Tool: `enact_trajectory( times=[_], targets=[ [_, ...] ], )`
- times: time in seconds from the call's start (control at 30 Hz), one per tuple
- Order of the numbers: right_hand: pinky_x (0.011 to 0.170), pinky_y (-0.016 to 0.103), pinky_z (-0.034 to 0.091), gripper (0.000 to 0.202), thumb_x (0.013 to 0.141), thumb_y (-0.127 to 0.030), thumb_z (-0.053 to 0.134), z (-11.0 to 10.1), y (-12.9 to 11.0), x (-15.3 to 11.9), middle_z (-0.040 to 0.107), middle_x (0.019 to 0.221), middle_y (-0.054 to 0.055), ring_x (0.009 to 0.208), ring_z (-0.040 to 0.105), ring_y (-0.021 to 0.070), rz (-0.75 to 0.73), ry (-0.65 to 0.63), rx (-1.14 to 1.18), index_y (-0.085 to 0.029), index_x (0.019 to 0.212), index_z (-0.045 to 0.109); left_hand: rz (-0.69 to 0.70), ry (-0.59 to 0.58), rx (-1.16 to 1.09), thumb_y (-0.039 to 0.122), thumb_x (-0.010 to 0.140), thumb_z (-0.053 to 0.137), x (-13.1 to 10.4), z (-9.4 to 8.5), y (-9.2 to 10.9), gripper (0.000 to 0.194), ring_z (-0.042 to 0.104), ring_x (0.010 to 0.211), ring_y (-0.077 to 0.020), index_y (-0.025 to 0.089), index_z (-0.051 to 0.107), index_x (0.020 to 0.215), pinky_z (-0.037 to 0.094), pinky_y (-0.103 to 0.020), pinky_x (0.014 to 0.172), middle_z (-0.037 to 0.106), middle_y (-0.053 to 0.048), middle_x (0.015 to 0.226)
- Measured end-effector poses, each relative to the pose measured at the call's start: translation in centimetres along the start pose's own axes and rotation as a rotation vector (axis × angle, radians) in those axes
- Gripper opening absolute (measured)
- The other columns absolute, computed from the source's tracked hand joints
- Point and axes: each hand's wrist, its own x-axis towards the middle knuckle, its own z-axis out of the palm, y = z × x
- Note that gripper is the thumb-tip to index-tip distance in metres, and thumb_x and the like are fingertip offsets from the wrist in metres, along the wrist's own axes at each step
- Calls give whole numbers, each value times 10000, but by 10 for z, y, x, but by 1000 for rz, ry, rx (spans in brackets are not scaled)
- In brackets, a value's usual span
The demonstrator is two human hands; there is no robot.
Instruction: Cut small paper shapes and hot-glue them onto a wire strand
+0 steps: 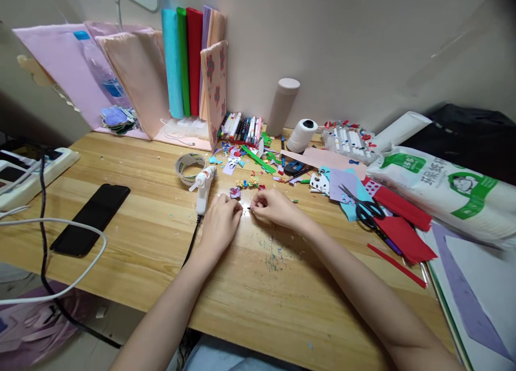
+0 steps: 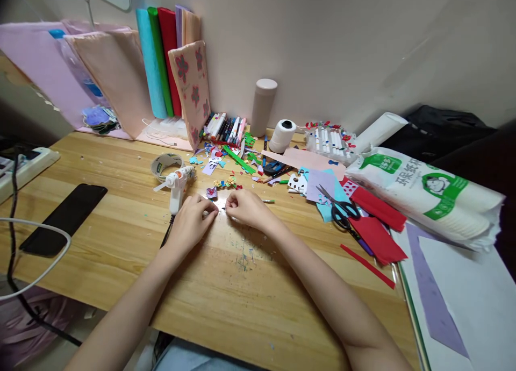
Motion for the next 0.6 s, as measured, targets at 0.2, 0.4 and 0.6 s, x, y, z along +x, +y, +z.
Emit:
enact_trajectory(
  times=[0.2,0.4,0.6],
  targets=[
    [479,203,273,89,677,-117,550,1,-1,4,501,532,-26,497,419,89,33,-13,-32,-140,658,634,-4,-16,-55,185,844,482,-1,2,0,122,500,893,-226,164,594,798,412,-341,765,542,-85,903],
    [485,204,270,102,685,-127,551,4,-3,3,499,525,-26,482,407,84,41,-16,-37,-140,675,652,-26,-34,-47,198,862,468,-2,2,1,131,498,910,-233,157,585,818,417,-343,775,544,-92,931],
    [479,208,263,92,687,-149,551,7,-1,5,496,538,-27,495,421,90,83,-1,-46,-148,679,643,-28,-33,-73,190,865,459,-2,3,-1,142,507,903,-228,153,587,817,425,-341,768,539,-92,926]
  ],
)
